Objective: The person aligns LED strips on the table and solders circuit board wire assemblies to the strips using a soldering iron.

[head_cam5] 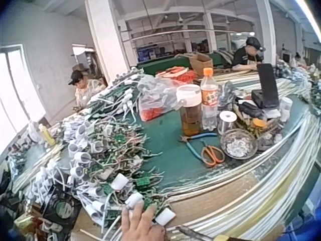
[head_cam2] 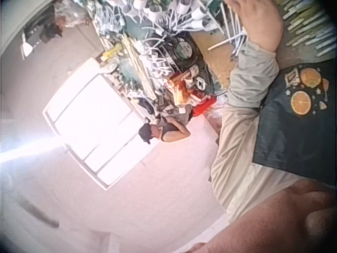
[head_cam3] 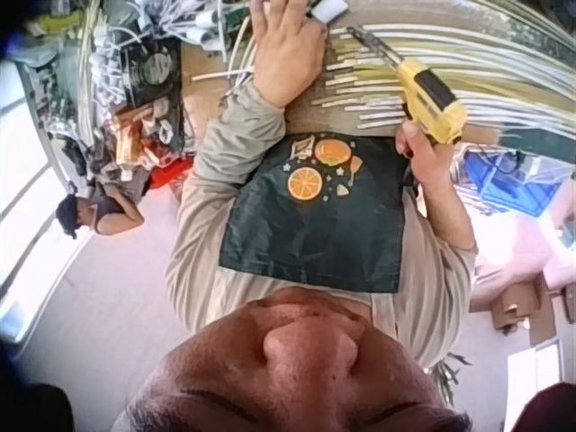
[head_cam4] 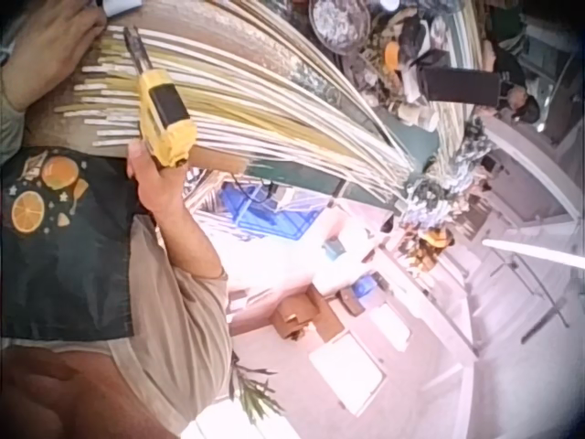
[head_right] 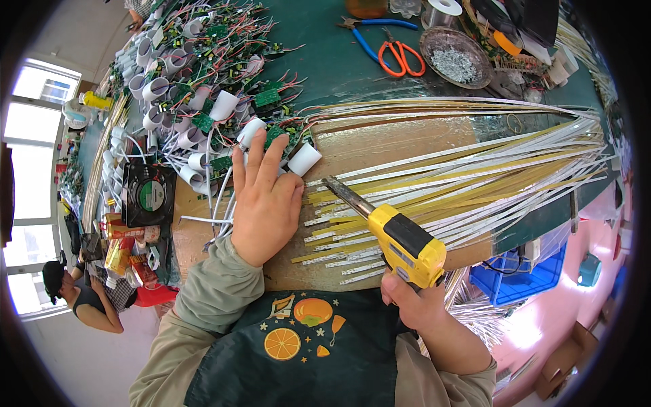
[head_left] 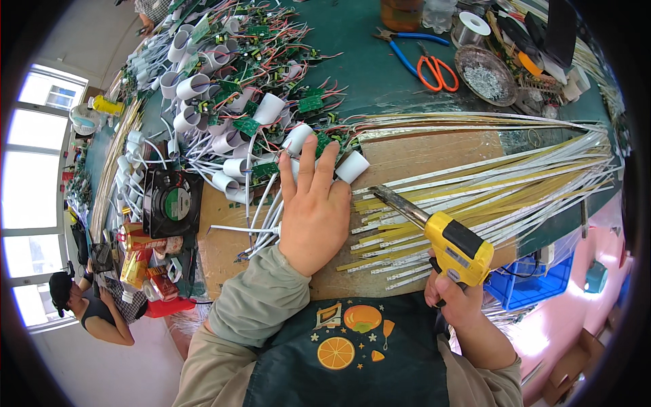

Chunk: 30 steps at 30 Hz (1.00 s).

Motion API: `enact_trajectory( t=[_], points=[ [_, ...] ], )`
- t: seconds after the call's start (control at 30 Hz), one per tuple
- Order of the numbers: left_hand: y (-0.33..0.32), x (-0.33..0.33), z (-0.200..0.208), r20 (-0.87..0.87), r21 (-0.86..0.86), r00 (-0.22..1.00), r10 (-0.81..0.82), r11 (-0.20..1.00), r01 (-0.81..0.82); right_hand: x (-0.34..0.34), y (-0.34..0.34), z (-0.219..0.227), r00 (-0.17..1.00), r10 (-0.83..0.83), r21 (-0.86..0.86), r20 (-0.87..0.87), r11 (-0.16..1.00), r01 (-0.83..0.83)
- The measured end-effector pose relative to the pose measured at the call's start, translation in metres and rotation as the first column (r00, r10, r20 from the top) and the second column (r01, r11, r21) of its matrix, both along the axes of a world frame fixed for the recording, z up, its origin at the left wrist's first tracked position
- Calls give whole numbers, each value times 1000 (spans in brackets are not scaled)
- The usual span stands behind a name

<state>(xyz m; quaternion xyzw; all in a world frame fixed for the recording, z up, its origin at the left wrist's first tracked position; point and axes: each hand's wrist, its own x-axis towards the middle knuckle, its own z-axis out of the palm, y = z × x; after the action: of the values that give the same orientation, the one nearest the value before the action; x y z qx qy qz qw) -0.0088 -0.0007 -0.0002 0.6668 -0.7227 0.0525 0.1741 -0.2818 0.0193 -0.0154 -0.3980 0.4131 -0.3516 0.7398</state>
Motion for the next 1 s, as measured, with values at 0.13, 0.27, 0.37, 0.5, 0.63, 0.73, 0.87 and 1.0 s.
enact_trajectory(
  t=[0.13, 0.27, 0.37, 0.5, 0.63, 0.73, 0.87, 1.0],
  points=[
    [0, -1, -1, 26, 29, 999, 28, 999, -28, 1, -3, 4, 999, 37, 6, 19, 999, -37],
    [1, 0, -2, 2, -11, 1000, 19, 1000, -19, 8, -3, 8, 994, 99, -7, -47, 995, -99],
    [0, -1, -2, -4, -10, 1000, 19, 1000, -19, 11, -3, 9, 994, 97, -10, -52, 995, -97],
    [1, -1, -2, 8, 22, 999, 38, 999, -38, 10, -4, 8, 992, 112, -25, -51, 993, -114],
    [-1, -1, -2, -17, -19, 1000, 19, 1000, -19, 12, -4, 9, 992, 109, -28, -60, 993, -111],
    [-1, -1, -2, -7, -22, 1000, 24, 999, -24, 12, -4, 9, 990, 115, -22, -76, 993, -117],
    [0, -1, -2, -3, 22, 999, 40, 999, -39, 10, -4, 7, 988, 136, -31, -71, 990, -139],
    [0, -1, -2, -8, 33, 999, 46, 998, -45, 7, -2, 3, 995, 97, -11, -5, 995, -97]
  ],
)
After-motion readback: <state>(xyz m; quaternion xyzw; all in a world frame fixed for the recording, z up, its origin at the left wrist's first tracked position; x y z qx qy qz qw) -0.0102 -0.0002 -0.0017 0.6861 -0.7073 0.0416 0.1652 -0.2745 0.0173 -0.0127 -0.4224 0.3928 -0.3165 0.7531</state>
